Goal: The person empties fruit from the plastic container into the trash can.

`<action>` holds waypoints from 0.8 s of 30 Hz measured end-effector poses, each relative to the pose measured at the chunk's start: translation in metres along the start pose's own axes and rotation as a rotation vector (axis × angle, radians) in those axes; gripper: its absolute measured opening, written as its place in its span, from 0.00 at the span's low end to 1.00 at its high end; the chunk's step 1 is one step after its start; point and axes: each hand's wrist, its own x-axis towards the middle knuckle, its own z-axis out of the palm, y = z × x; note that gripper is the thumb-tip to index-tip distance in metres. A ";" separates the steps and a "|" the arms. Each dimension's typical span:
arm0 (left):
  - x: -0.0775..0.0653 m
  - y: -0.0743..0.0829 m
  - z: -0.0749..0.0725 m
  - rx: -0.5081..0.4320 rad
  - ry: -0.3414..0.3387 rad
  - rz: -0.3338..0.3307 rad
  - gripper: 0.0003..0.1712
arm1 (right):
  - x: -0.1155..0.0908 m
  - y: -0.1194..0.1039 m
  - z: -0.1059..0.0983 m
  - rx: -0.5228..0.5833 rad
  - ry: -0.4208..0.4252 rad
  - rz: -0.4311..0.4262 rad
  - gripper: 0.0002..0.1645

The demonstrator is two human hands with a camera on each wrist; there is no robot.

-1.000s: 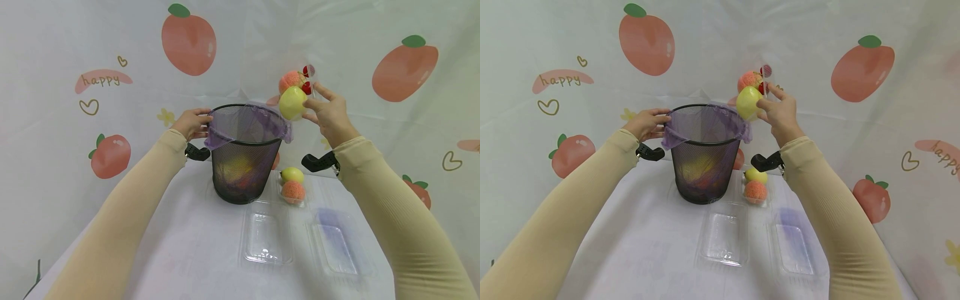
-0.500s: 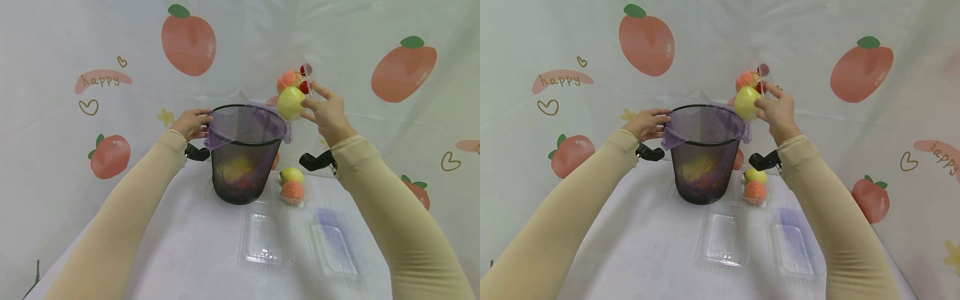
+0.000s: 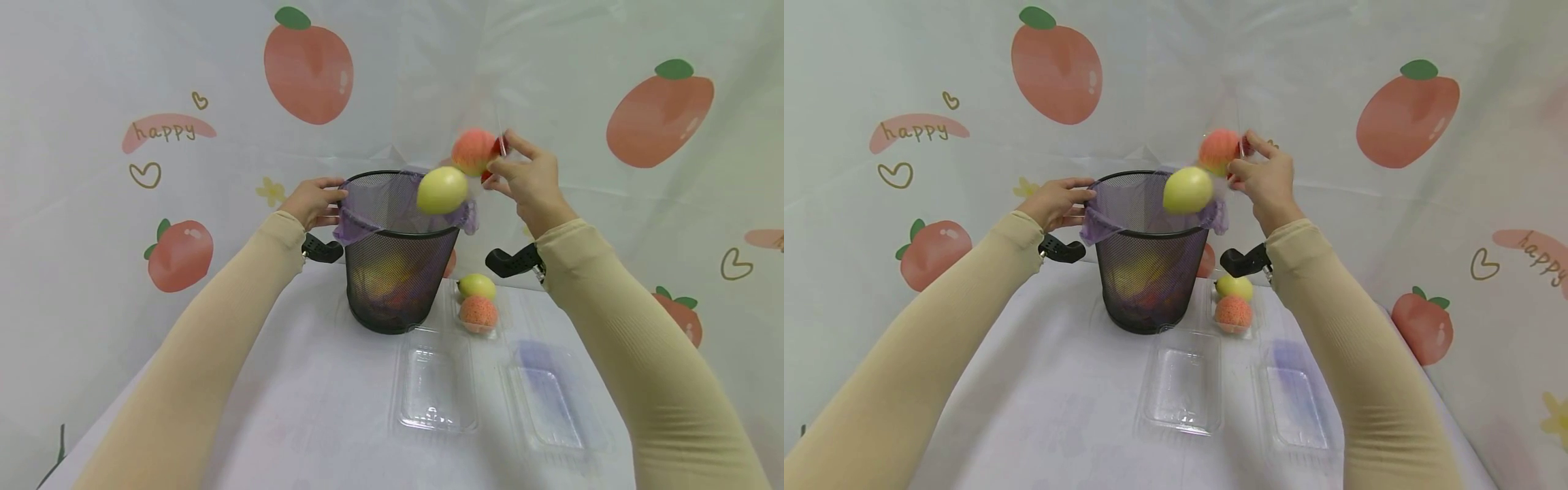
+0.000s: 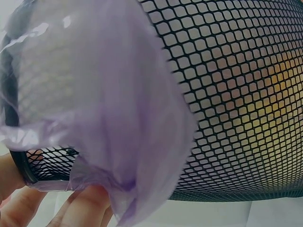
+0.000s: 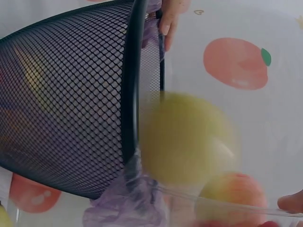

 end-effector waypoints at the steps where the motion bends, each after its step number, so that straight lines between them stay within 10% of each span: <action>1: 0.000 0.000 0.000 -0.002 -0.001 0.001 0.30 | 0.000 0.000 0.000 0.001 0.000 -0.005 0.43; 24: 0.001 -0.001 0.000 -0.015 0.001 -0.002 0.31 | 0.003 0.000 0.010 -0.077 -0.011 -0.135 0.43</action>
